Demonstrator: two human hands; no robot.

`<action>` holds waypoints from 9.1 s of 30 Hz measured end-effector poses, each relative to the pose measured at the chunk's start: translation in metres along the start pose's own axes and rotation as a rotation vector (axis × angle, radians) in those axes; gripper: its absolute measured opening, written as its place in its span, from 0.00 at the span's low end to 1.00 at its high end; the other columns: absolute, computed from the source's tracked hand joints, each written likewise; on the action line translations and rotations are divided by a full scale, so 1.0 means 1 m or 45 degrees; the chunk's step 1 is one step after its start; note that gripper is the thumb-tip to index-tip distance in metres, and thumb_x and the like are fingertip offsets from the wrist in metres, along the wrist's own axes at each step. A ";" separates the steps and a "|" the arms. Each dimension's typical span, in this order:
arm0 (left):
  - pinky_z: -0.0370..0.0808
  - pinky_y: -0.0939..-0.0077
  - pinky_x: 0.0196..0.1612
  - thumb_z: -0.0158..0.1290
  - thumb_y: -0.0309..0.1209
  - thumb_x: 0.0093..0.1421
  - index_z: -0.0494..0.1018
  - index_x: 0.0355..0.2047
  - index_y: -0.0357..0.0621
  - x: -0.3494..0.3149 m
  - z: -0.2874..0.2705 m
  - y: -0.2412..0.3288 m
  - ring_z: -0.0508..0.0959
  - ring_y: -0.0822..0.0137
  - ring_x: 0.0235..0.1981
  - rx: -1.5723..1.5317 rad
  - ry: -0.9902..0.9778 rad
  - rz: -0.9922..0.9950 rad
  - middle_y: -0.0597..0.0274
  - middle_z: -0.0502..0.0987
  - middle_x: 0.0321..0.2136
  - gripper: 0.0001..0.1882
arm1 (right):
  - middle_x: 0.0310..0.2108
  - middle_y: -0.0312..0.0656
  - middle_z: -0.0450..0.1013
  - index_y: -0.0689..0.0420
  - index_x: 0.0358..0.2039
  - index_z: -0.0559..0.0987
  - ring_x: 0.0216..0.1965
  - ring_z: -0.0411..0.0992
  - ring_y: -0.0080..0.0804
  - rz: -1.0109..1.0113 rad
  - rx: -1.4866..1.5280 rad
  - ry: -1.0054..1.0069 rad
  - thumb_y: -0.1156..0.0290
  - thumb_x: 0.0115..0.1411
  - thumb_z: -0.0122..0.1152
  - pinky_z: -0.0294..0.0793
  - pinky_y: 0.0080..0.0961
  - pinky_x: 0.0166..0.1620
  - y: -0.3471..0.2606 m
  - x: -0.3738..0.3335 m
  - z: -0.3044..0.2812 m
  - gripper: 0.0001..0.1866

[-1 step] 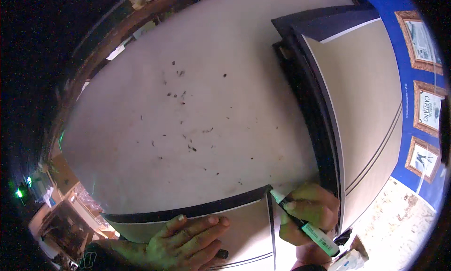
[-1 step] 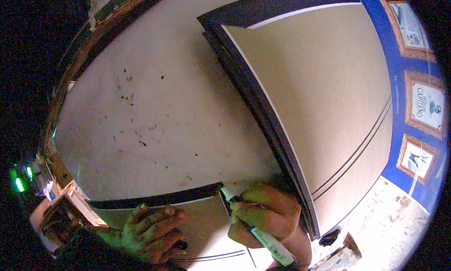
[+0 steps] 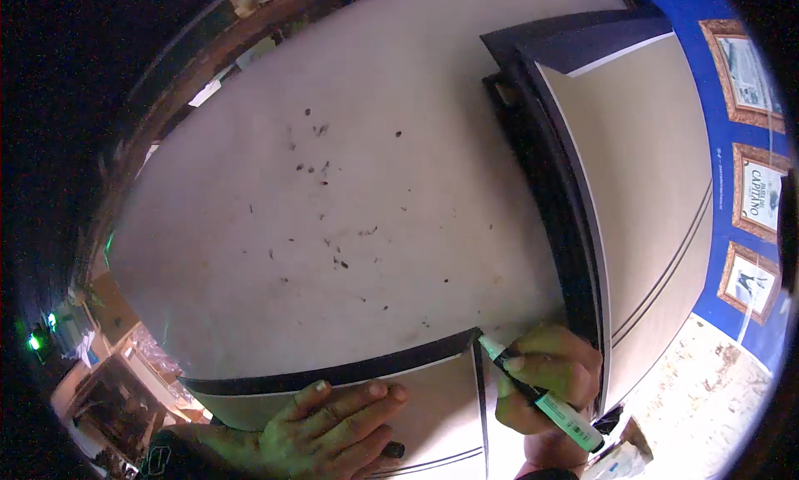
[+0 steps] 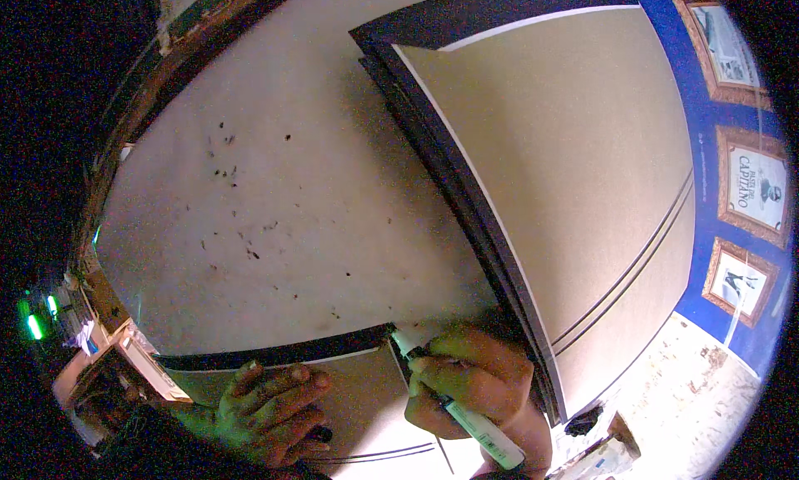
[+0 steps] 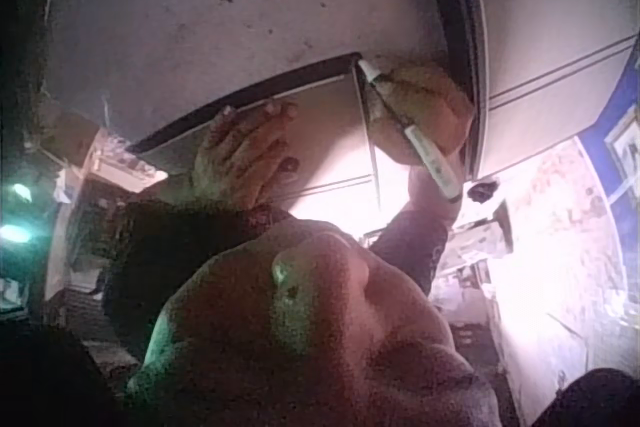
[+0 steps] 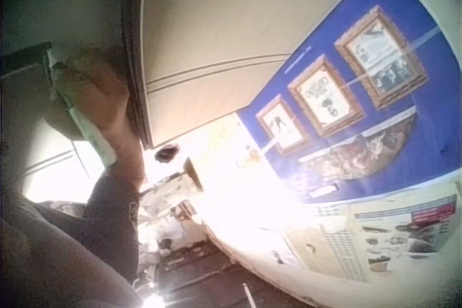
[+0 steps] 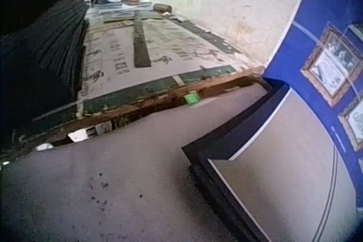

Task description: The person marks the edges of several folder covers with a pen, turning the folders over and opening them to mark specific points on the interior and spine.

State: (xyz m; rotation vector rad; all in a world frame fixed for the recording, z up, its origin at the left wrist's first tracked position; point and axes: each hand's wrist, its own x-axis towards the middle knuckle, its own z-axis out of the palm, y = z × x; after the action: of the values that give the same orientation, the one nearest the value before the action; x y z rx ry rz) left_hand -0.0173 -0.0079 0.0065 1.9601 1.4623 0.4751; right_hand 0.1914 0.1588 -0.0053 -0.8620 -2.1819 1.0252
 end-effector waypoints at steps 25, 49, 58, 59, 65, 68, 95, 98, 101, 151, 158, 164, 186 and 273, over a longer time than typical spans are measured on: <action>0.49 0.48 0.65 0.61 0.49 0.49 0.76 0.29 0.53 -0.001 -0.001 0.000 0.72 0.58 0.55 -0.028 -0.009 -0.006 0.59 0.76 0.51 0.16 | 0.22 0.46 0.72 0.57 0.33 0.69 0.16 0.71 0.30 0.049 -0.151 0.067 0.68 0.52 0.64 0.71 0.23 0.19 0.001 -0.010 0.000 0.14; 0.51 0.48 0.64 0.63 0.47 0.47 0.77 0.29 0.54 0.001 -0.002 0.006 0.73 0.59 0.54 -0.058 -0.012 -0.087 0.62 0.77 0.49 0.15 | 0.18 0.40 0.72 0.56 0.28 0.70 0.15 0.69 0.29 0.004 -0.099 0.113 0.68 0.52 0.64 0.69 0.23 0.19 0.002 -0.005 0.002 0.11; 0.50 0.41 0.63 0.47 0.44 0.61 0.74 0.31 0.50 0.002 0.006 0.003 0.69 0.48 0.57 0.047 0.080 -0.020 0.49 0.72 0.52 0.13 | 0.20 0.41 0.73 0.57 0.29 0.74 0.19 0.73 0.31 0.205 0.235 -0.037 0.72 0.50 0.67 0.71 0.25 0.22 0.009 -0.005 -0.007 0.10; 0.51 0.40 0.62 0.46 0.43 0.61 0.73 0.32 0.48 0.005 0.004 0.007 0.68 0.47 0.57 0.046 0.061 -0.030 0.48 0.72 0.52 0.13 | 0.22 0.42 0.74 0.60 0.29 0.74 0.20 0.74 0.27 0.187 0.226 -0.068 0.74 0.49 0.65 0.71 0.21 0.23 0.009 -0.006 -0.011 0.09; 0.53 0.37 0.60 0.44 0.40 0.63 0.72 0.33 0.45 0.007 0.003 0.010 0.68 0.44 0.57 0.044 0.086 0.011 0.45 0.70 0.53 0.13 | 0.21 0.41 0.73 0.61 0.29 0.73 0.19 0.72 0.25 0.181 0.251 -0.045 0.75 0.51 0.65 0.68 0.19 0.22 0.002 -0.004 -0.015 0.08; 0.54 0.37 0.59 0.43 0.40 0.63 0.71 0.34 0.45 0.007 0.003 0.007 0.68 0.43 0.56 0.047 0.086 0.024 0.45 0.70 0.53 0.13 | 0.17 0.42 0.72 0.57 0.29 0.71 0.19 0.75 0.30 0.240 0.301 -0.057 0.70 0.53 0.66 0.70 0.27 0.22 0.003 -0.007 -0.014 0.11; 0.55 0.40 0.59 0.46 0.42 0.63 0.73 0.32 0.44 0.009 0.000 0.010 0.69 0.43 0.55 0.008 0.087 -0.047 0.45 0.72 0.50 0.14 | 0.21 0.45 0.67 0.57 0.27 0.68 0.21 0.69 0.42 0.048 0.002 -0.277 0.72 0.50 0.65 0.67 0.36 0.23 0.002 -0.003 -0.020 0.12; 0.56 0.40 0.58 0.48 0.41 0.61 0.73 0.31 0.45 0.015 0.000 0.017 0.70 0.45 0.54 -0.032 0.080 -0.110 0.47 0.72 0.50 0.13 | 0.29 0.46 0.69 0.56 0.29 0.71 0.28 0.71 0.41 -0.306 0.166 0.167 0.78 0.44 0.62 0.72 0.34 0.30 -0.006 0.004 -0.013 0.11; 0.57 0.41 0.58 0.49 0.41 0.61 0.74 0.32 0.46 0.013 -0.002 0.011 0.71 0.47 0.54 -0.032 0.061 -0.107 0.49 0.72 0.51 0.13 | 0.31 0.43 0.71 0.57 0.26 0.73 0.28 0.71 0.39 -0.359 0.355 -0.251 0.69 0.43 0.63 0.73 0.32 0.31 -0.017 -0.006 -0.016 0.11; 0.55 0.50 0.62 0.63 0.45 0.48 0.77 0.34 0.53 -0.004 0.010 -0.001 0.68 0.57 0.59 0.129 0.183 0.061 0.58 0.71 0.56 0.16 | 0.29 0.37 0.62 0.52 0.36 0.64 0.27 0.63 0.31 -0.369 -0.718 0.049 0.61 0.62 0.52 0.67 0.35 0.28 -0.102 -0.004 -0.033 0.10; 0.56 0.50 0.61 0.63 0.42 0.49 0.75 0.36 0.49 0.005 0.003 0.003 0.68 0.55 0.60 -0.024 0.123 0.033 0.54 0.71 0.56 0.17 | 0.35 0.36 0.66 0.50 0.43 0.67 0.30 0.65 0.27 -0.388 -0.470 -0.220 0.58 0.65 0.49 0.70 0.35 0.33 -0.098 -0.004 -0.055 0.12; 0.56 0.50 0.61 0.64 0.41 0.49 0.75 0.36 0.49 0.007 -0.002 0.008 0.68 0.55 0.59 -0.047 0.030 -0.039 0.54 0.71 0.55 0.17 | 0.30 0.39 0.75 0.54 0.38 0.70 0.31 0.76 0.34 -0.476 -0.161 -0.055 0.66 0.61 0.54 0.77 0.31 0.29 -0.089 -0.010 -0.048 0.08; 0.56 0.48 0.61 0.64 0.41 0.46 0.76 0.34 0.50 0.007 -0.005 0.007 0.68 0.53 0.59 0.021 -0.028 -0.019 0.56 0.71 0.55 0.17 | 0.30 0.40 0.77 0.53 0.32 0.76 0.31 0.77 0.33 -0.203 0.083 -0.502 0.63 0.52 0.66 0.79 0.30 0.32 -0.086 0.008 -0.069 0.11; 0.54 0.44 0.61 0.53 0.37 0.58 0.70 0.41 0.42 0.009 0.003 0.032 0.60 0.49 0.62 0.302 0.156 0.147 0.49 0.61 0.59 0.15 | 0.24 0.45 0.76 0.63 0.41 0.70 0.22 0.75 0.31 0.965 -0.520 0.624 0.68 0.64 0.55 0.73 0.26 0.24 -0.085 -0.125 -0.018 0.12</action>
State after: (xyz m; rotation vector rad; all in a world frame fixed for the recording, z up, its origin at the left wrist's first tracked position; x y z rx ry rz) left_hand 0.0101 -0.0060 0.0247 2.2456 1.5463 0.4993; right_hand 0.2569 0.0317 0.0459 -1.9887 -1.6644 0.5633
